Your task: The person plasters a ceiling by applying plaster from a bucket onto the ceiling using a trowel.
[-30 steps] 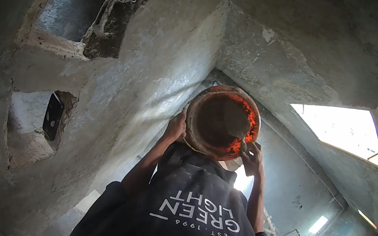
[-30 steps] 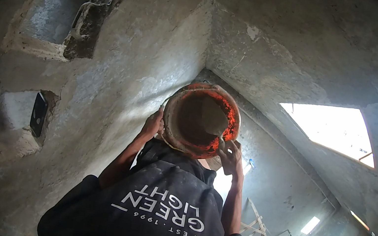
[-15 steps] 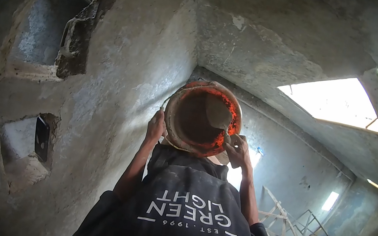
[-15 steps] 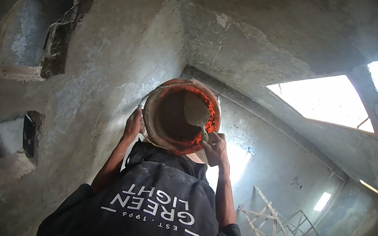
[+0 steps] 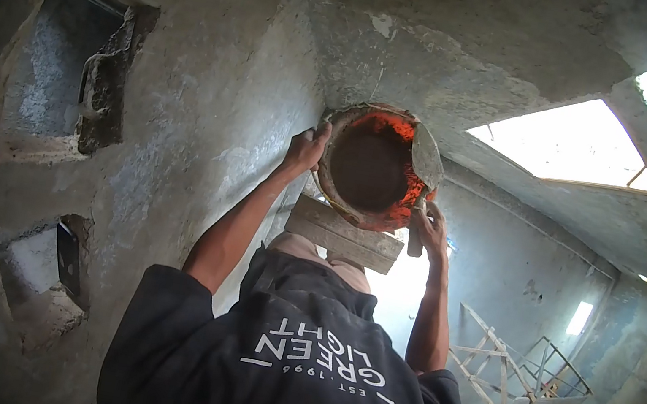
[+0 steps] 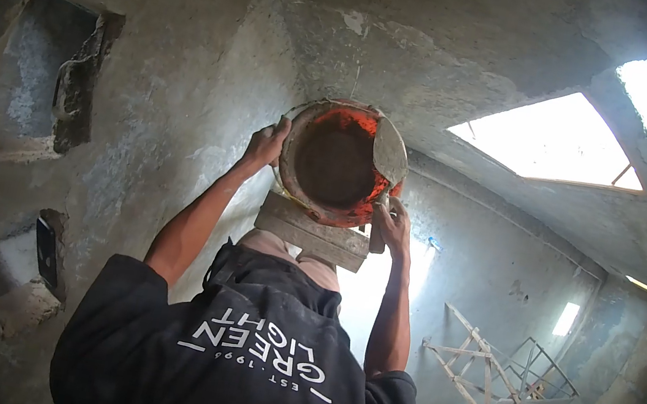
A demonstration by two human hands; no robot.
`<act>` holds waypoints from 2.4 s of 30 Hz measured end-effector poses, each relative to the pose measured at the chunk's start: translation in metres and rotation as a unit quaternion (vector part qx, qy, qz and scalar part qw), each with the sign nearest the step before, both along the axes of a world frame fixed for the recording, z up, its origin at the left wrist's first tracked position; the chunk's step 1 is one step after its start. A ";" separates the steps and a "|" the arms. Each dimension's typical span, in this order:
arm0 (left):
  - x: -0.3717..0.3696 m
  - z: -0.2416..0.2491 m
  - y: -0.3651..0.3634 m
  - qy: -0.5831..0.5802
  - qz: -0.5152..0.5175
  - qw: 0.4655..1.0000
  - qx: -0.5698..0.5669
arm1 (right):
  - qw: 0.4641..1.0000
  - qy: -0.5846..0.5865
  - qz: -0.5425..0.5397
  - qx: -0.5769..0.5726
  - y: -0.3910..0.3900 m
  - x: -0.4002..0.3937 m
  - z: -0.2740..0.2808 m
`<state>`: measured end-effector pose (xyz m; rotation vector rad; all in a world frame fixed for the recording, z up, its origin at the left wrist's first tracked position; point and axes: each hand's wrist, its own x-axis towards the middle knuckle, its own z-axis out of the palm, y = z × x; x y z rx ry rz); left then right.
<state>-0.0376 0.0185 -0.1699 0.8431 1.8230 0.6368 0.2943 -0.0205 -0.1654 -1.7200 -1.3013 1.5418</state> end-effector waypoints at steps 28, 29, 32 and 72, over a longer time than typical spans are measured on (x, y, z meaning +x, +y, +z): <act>-0.006 -0.313 -0.053 0.141 -0.174 0.937 -0.270 | 0.988 -0.131 0.081 -0.033 -0.009 0.018 -0.263; -0.005 -0.305 -0.054 0.118 -0.156 0.939 -0.284 | 0.988 -0.126 0.082 -0.027 -0.007 0.015 -0.253; 0.000 -0.292 -0.058 0.162 -0.180 0.927 -0.287 | 0.988 -0.132 0.074 0.005 -0.012 0.017 -0.269; 0.007 -0.256 -0.048 0.157 -0.189 0.930 -0.272 | 0.975 -0.191 0.050 -0.105 -0.011 -0.003 -0.285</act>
